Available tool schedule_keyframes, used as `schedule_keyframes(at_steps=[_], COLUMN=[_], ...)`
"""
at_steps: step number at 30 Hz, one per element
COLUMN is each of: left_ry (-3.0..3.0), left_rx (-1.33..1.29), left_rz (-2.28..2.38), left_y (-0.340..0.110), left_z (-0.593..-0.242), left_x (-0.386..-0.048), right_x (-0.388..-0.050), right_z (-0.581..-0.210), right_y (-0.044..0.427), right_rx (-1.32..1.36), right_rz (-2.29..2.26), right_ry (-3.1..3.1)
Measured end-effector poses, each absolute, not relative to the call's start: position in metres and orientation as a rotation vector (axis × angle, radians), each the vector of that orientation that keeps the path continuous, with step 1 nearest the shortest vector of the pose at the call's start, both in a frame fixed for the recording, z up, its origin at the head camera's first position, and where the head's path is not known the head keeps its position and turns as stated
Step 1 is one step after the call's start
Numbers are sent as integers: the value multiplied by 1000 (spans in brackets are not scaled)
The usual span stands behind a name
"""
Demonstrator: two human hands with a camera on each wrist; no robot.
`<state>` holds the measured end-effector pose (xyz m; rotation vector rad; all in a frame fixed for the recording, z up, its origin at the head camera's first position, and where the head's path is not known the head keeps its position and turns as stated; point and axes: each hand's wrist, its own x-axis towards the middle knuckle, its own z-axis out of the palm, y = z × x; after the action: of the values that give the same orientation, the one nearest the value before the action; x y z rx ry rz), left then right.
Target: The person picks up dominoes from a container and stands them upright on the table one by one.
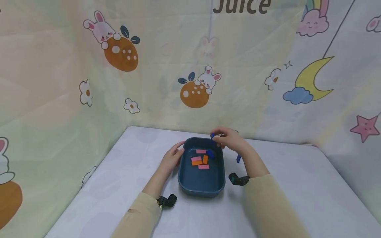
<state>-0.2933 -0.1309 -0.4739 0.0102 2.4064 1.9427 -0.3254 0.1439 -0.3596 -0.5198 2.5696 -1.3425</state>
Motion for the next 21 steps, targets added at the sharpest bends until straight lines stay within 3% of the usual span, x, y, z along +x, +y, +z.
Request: schedule_keyframes(at_steps=[13, 21], left_ry=[2414, 2429], left_rx=[-32, -45], left_rz=[1920, 1900], left_y=[-132, -131], left_z=[-478, -476], left_x=[-295, -295], right_x=[-308, -299], right_z=[-377, -407], right_y=[220, 261], right_rx=[-343, -203], right_rz=[-1413, -1426], right_ry=[2676, 2692])
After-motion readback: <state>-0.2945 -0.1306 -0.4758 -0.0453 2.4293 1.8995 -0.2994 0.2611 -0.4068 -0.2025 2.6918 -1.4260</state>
